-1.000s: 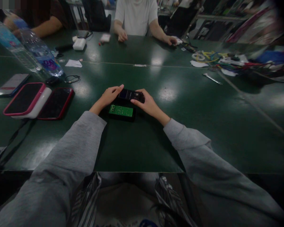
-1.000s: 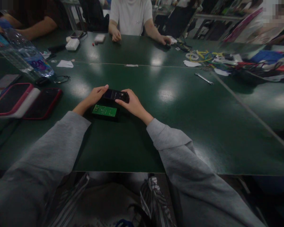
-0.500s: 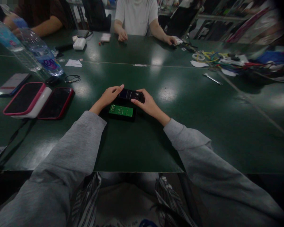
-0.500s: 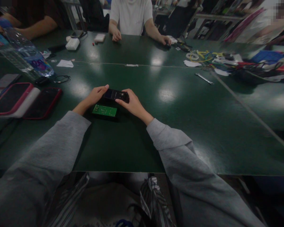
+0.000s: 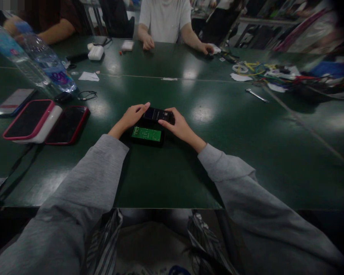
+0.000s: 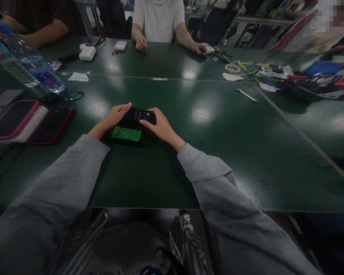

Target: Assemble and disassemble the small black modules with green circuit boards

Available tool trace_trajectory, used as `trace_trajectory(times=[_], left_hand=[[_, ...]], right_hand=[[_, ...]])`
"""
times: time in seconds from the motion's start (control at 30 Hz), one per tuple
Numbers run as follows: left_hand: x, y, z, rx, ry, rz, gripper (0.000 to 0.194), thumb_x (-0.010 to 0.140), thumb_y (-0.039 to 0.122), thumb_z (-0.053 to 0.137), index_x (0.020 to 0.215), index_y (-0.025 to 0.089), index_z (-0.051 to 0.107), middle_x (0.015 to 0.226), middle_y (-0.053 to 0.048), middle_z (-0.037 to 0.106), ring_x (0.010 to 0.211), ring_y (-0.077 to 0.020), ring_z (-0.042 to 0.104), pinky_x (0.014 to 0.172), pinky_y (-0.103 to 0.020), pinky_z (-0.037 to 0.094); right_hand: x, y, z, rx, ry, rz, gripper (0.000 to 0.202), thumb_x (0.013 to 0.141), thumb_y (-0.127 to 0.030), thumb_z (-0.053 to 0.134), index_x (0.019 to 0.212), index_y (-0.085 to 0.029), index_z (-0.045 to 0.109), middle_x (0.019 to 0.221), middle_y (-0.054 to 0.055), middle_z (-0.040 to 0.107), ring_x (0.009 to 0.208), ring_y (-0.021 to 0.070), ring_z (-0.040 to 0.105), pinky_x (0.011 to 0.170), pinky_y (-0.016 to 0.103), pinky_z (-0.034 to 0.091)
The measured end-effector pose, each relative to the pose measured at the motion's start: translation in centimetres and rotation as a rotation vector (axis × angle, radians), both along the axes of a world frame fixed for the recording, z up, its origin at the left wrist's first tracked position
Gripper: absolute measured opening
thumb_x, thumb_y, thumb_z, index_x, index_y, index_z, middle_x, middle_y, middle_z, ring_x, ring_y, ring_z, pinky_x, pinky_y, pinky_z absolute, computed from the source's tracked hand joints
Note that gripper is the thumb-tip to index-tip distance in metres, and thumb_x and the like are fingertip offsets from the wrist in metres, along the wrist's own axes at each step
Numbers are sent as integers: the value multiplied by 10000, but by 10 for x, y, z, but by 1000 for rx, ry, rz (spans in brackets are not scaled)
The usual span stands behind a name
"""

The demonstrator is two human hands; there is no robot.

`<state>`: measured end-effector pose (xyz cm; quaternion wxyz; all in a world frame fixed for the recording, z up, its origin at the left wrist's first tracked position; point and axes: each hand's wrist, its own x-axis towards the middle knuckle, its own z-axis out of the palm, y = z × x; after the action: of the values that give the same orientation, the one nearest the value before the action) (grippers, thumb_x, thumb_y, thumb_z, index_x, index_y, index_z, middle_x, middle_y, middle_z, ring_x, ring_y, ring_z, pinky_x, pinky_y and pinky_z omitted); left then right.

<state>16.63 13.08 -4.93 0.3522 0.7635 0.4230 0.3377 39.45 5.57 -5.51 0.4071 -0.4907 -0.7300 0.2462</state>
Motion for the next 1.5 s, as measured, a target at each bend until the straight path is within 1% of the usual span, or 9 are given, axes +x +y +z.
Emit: trace_trajectory(times=[0.17, 0.37, 0.5, 0.7, 0.9, 1.03, 1.27, 1.4, 1.5], left_hand=[[0, 0, 0, -19, -14, -2, 586, 892, 751, 426, 685, 215, 546, 679, -36, 564, 663, -176, 526, 621, -315, 395], [-1, 1, -2, 4, -11, 0, 595, 899, 749, 425, 680, 211, 555, 687, -41, 579, 656, -174, 536, 617, -318, 408], [0, 0, -1, -10, -16, 6, 604, 898, 758, 418, 685, 210, 556, 687, -43, 593, 662, -173, 555, 613, -311, 416], [-1, -1, 0, -54, -13, 12, 625, 905, 763, 388, 703, 204, 583, 691, -57, 617, 672, -181, 590, 625, -321, 436], [-1, 4, -4, -97, -59, -1, 651, 899, 785, 362, 732, 208, 610, 660, -58, 621, 712, -195, 622, 659, -325, 460], [-2, 4, -5, -114, -62, 7, 681, 896, 801, 331, 720, 207, 612, 674, -65, 640, 746, -206, 637, 697, -334, 480], [-3, 7, -8, -115, -61, 8, 709, 911, 790, 307, 767, 201, 674, 741, -82, 694, 817, -217, 670, 764, -340, 509], [-3, 10, -9, -104, -42, 18, 750, 908, 798, 286, 836, 187, 716, 796, -97, 723, 879, -233, 684, 821, -359, 514], [-2, 7, -7, -85, -28, 7, 784, 918, 792, 252, 950, 179, 740, 888, -114, 754, 963, -243, 692, 897, -378, 504]], right_hand=[[0, -1, 1, -13, 13, 5, 646, 783, -762, 652, 1131, -232, 526, 1124, 91, 622, 1012, 261, 606, 914, 451, 507], [0, -1, 2, -9, 16, 22, 629, 790, -732, 669, 1139, -229, 525, 1136, 100, 622, 1021, 271, 610, 912, 459, 509], [1, 0, 0, 19, -6, 29, 654, 762, -712, 710, 1168, -234, 524, 1155, 105, 616, 1055, 286, 601, 928, 474, 506], [2, 0, -1, 73, -29, 26, 581, 788, -617, 730, 1163, -218, 537, 1180, 109, 601, 1104, 291, 587, 977, 485, 490], [1, 0, -1, 140, -35, 16, 507, 803, -520, 751, 1153, -212, 554, 1149, 99, 629, 1074, 287, 612, 954, 475, 501], [1, 0, -3, 175, -38, -8, 508, 807, -546, 745, 1155, -226, 561, 1136, 84, 639, 1053, 280, 620, 941, 470, 508], [0, -4, 2, 202, -69, -38, 577, 811, -689, 683, 1168, -250, 570, 1122, 73, 646, 1030, 272, 615, 924, 470, 509], [0, -6, 7, 282, -24, -153, 590, 824, -726, 644, 1172, -255, 575, 1130, 65, 638, 1031, 259, 609, 938, 462, 504], [5, -4, 9, 334, 26, -241, 529, 851, -715, 620, 1118, -259, 592, 1104, 50, 638, 1031, 243, 609, 939, 445, 506]])
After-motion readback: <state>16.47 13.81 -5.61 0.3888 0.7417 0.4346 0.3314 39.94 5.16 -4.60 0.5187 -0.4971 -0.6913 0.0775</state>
